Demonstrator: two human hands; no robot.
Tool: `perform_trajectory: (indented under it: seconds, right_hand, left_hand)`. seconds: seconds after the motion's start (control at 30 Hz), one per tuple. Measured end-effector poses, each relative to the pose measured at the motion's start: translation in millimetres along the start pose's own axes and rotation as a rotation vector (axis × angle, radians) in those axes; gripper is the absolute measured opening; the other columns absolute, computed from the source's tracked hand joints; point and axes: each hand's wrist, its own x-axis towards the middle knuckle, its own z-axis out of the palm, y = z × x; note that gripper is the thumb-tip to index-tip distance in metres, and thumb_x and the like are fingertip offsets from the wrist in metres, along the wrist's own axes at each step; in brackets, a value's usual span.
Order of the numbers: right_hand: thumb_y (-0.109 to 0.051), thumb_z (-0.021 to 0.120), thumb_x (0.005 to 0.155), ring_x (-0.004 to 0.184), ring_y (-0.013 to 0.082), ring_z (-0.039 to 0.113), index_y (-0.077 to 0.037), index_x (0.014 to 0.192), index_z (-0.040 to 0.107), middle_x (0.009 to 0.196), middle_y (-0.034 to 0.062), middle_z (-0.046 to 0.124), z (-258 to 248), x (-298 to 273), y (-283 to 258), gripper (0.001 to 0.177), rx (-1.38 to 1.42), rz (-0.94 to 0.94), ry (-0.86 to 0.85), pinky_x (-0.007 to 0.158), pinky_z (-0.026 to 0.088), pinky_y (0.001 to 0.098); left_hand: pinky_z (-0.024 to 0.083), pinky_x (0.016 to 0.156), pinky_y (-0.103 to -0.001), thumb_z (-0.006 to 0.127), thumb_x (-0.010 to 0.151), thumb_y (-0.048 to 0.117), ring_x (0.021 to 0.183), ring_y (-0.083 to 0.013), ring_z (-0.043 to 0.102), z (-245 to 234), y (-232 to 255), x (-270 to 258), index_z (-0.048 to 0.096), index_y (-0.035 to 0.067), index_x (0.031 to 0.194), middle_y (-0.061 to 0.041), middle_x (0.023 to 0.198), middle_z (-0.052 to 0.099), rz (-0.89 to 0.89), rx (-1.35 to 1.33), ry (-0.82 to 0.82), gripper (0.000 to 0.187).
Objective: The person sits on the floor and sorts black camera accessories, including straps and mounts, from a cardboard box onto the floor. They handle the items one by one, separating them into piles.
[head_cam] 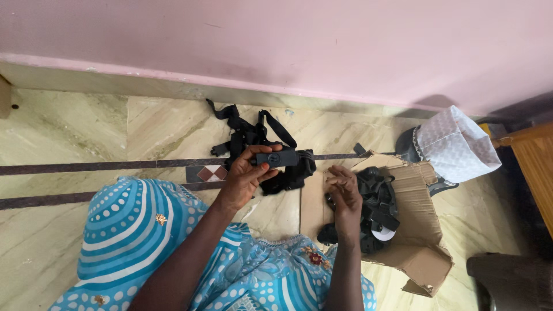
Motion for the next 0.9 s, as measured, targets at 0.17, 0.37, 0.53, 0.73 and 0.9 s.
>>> perform_trajectory:
  seconds: [0.17,0.37,0.53,0.73,0.9]
  right_hand:
    - [-0.015,0.062,0.104,0.137,0.0262,0.055,-0.004,0.12,0.064,0.145,0.0124,0.056,2,4,-2,0.02,0.084,0.04,0.019,0.114,0.046,0.0415]
    - [-0.04,0.069,0.098,0.155,0.0282,0.038,-0.006,0.156,0.04,0.163,0.0136,0.043,15,-2,-7,0.073,0.158,0.014,-0.192,0.126,0.032,0.0465]
    - [-0.035,0.082,0.087,0.159,0.0269,0.029,-0.007,0.162,0.032,0.167,0.013,0.036,17,-2,-9,0.094,0.146,0.03,-0.319,0.13,0.02,0.044]
    - [-0.015,0.082,0.084,0.148,0.0253,0.044,-0.009,0.156,0.044,0.152,0.0116,0.053,0,-1,2,0.082,0.075,0.15,-0.424,0.127,0.028,0.0422]
    - [-0.012,0.075,0.096,0.138,0.0237,0.06,-0.008,0.143,0.065,0.143,0.0099,0.067,-8,4,27,0.048,-0.013,0.067,-0.376,0.121,0.045,0.0397]
  left_hand:
    - [0.06,0.101,-0.036,0.067,0.099,0.001,0.128,-0.019,0.064,-2,5,-1,0.059,0.008,0.131,-0.014,0.149,0.056,-0.03,-0.073,-0.044,0.035]
    - [0.061,0.098,-0.036,0.068,0.101,0.002,0.115,-0.021,0.069,-5,2,-5,0.058,0.007,0.133,-0.017,0.152,0.055,-0.083,-0.194,-0.108,0.034]
    - [0.063,0.095,-0.036,0.068,0.099,0.006,0.115,-0.0212,0.071,-6,-3,-8,0.056,0.009,0.134,-0.017,0.146,0.057,-0.186,-0.102,-0.081,0.037]
    - [0.065,0.085,-0.033,0.069,0.102,0.011,0.107,-0.0222,0.074,-11,-6,-10,0.054,0.006,0.136,-0.02,0.143,0.061,-0.167,-0.021,-0.058,0.038]
    - [0.064,0.081,-0.031,0.069,0.102,0.011,0.106,-0.0231,0.075,-14,-5,-11,0.051,0.004,0.137,-0.023,0.143,0.06,-0.193,-0.037,-0.009,0.039]
